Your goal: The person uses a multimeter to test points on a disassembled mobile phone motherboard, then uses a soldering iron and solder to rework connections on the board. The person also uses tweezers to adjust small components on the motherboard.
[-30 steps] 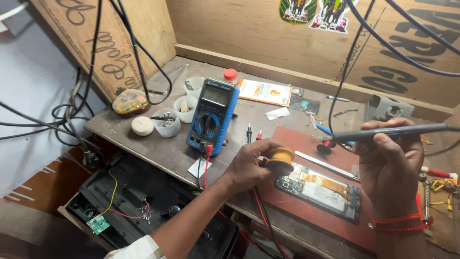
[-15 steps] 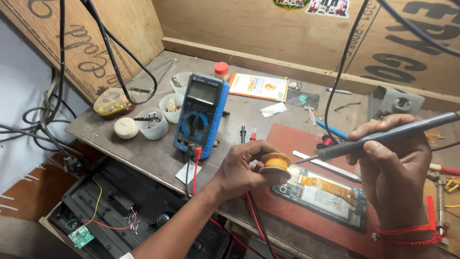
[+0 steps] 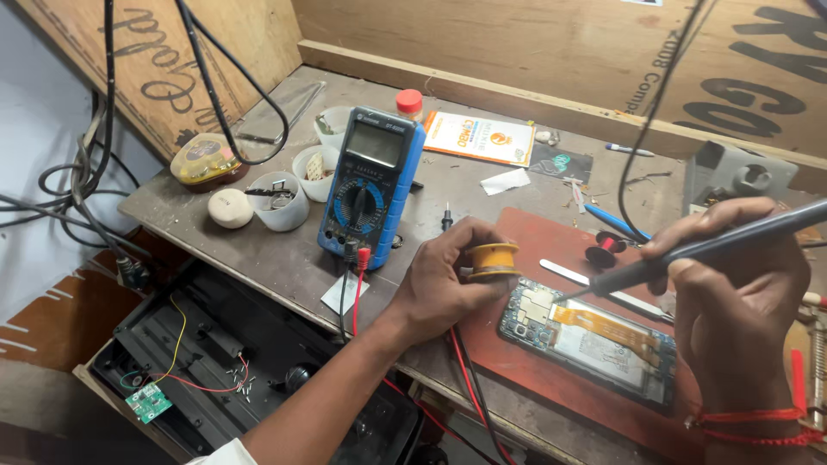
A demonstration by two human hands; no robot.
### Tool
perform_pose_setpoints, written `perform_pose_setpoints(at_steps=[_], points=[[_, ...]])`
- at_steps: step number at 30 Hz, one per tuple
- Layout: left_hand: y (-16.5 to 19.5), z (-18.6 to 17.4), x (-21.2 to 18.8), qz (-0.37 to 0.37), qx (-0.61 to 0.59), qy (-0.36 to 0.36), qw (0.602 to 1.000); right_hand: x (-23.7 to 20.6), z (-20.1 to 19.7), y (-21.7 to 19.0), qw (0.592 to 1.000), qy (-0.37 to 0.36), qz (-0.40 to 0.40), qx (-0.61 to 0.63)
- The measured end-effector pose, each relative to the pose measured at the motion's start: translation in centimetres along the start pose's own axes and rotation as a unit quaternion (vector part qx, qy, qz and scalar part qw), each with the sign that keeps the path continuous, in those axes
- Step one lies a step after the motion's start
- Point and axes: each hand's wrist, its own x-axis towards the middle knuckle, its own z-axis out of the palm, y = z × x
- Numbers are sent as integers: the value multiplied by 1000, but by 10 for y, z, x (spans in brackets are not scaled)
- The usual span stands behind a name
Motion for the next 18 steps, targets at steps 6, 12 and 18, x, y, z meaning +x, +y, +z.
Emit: perform_pose_setpoints(at_steps=[6,12,18], points=[[-4,0,-2,16,54,4,998,-5,9,-1,995,-54,22,-82],[-6,-2,0,38,73,11,997,-6,10,2,993,-65,43,-91],[-4,0,-1,36,78,20,996,-6,11,1,990,-78,33,-116]])
